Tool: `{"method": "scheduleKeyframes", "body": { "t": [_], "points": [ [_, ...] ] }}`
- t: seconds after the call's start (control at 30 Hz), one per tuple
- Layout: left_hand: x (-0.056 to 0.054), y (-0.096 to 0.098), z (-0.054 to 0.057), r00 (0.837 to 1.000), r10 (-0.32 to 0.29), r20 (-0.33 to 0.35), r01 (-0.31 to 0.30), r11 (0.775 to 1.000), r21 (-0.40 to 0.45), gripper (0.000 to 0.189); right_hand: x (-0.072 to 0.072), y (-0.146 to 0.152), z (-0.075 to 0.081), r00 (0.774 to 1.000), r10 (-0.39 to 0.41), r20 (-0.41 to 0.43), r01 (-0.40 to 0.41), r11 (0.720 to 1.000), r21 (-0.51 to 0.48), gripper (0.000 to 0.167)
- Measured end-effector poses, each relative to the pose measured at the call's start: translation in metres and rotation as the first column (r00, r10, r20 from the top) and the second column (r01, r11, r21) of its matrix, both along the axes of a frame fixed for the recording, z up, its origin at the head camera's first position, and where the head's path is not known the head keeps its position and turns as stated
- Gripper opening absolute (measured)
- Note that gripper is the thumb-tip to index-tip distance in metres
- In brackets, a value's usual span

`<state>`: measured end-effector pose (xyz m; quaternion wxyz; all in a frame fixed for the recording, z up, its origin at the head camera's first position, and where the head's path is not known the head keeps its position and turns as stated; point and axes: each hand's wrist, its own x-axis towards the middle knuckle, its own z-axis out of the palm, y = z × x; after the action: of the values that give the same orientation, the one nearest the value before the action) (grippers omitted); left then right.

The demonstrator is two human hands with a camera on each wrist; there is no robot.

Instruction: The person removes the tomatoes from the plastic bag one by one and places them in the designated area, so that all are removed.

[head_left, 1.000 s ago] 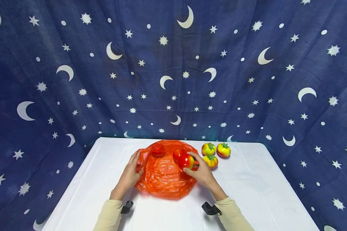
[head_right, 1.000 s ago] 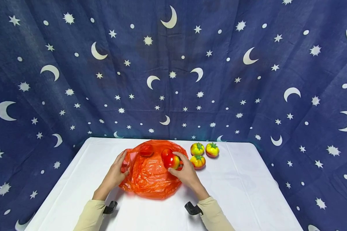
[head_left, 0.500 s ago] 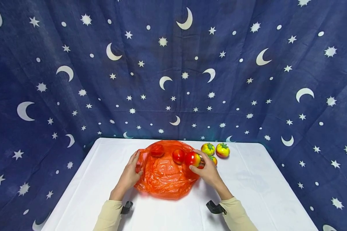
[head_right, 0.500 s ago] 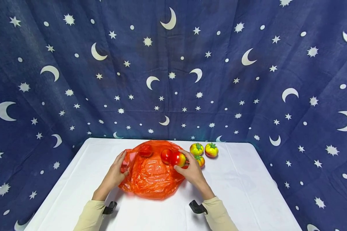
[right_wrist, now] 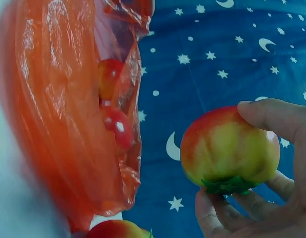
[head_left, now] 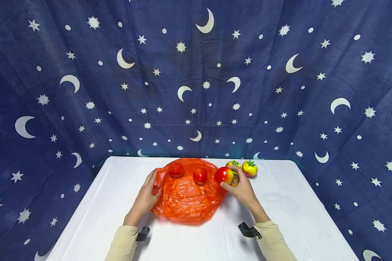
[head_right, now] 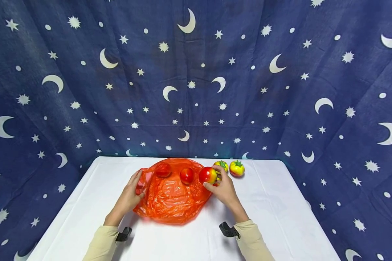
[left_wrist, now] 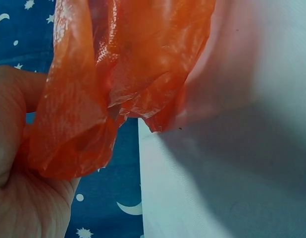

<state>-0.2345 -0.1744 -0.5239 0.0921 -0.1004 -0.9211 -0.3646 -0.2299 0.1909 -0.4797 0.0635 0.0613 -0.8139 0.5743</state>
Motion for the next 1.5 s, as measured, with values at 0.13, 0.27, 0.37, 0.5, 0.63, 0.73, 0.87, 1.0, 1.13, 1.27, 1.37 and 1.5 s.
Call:
{"method": "scheduleKeyframes", "body": {
  "t": [0.13, 0.27, 0.37, 0.5, 0.63, 0.73, 0.87, 1.0, 1.13, 1.27, 1.37, 1.5],
  "points": [
    [0.000, 0.000, 0.000, 1.000, 0.001, 0.023, -0.001, 1.000, 0.003, 0.093, 0.000, 0.005, 0.001, 1.000, -0.012, 0.011, 0.012, 1.000, 0.003, 0.064],
    [0.001, 0.000, -0.003, 0.999, 0.006, 0.033, -0.006, 1.000, 0.003, 0.093, 0.001, 0.009, -0.002, 1.000, -0.025, 0.015, 0.025, 1.000, 0.001, 0.063],
    [0.002, 0.000, -0.005, 1.000, 0.011, 0.020, -0.011, 1.000, 0.002, 0.092, 0.002, 0.012, -0.005, 0.999, -0.043, 0.013, 0.043, 0.999, 0.013, 0.063],
    [0.002, 0.000, -0.006, 0.999, 0.022, 0.035, -0.022, 1.000, 0.002, 0.091, 0.003, 0.017, -0.009, 0.998, -0.064, 0.018, 0.063, 0.998, 0.023, 0.064],
    [0.002, 0.000, -0.006, 0.999, 0.025, 0.048, -0.025, 1.000, -0.001, 0.092, 0.002, 0.021, -0.011, 0.996, -0.081, 0.027, 0.081, 0.997, 0.012, 0.064],
    [0.001, 0.000, -0.006, 0.999, 0.023, 0.041, -0.023, 1.000, 0.002, 0.092, 0.001, 0.025, -0.011, 0.994, -0.099, 0.036, 0.099, 0.995, 0.002, 0.064],
    [0.001, 0.000, -0.005, 0.999, 0.020, 0.037, -0.020, 1.000, 0.004, 0.092, 0.001, 0.028, -0.010, 0.993, -0.115, 0.041, 0.114, 0.993, 0.022, 0.065],
    [0.001, 0.000, -0.005, 0.998, 0.021, 0.057, -0.021, 1.000, 0.000, 0.091, 0.002, 0.031, -0.010, 0.992, -0.119, 0.042, 0.117, 0.991, 0.062, 0.066],
    [0.000, 0.001, -0.005, 0.998, 0.019, 0.055, -0.019, 1.000, -0.002, 0.091, 0.003, 0.033, -0.009, 0.993, -0.111, 0.026, 0.108, 0.989, 0.103, 0.067],
    [-0.001, 0.001, -0.005, 0.999, 0.018, 0.034, -0.018, 1.000, -0.010, 0.092, 0.001, 0.036, -0.008, 0.994, -0.111, 0.003, 0.109, 0.981, 0.159, 0.066],
    [-0.001, 0.001, -0.005, 0.999, 0.017, 0.030, -0.016, 1.000, -0.011, 0.093, -0.001, 0.040, -0.009, 0.993, -0.114, -0.008, 0.114, 0.976, 0.187, 0.068],
    [-0.001, 0.001, -0.006, 0.999, 0.015, 0.035, -0.015, 1.000, -0.010, 0.093, -0.004, 0.046, -0.012, 0.993, -0.117, 0.012, 0.112, 0.974, 0.196, 0.072]
  ]
}}
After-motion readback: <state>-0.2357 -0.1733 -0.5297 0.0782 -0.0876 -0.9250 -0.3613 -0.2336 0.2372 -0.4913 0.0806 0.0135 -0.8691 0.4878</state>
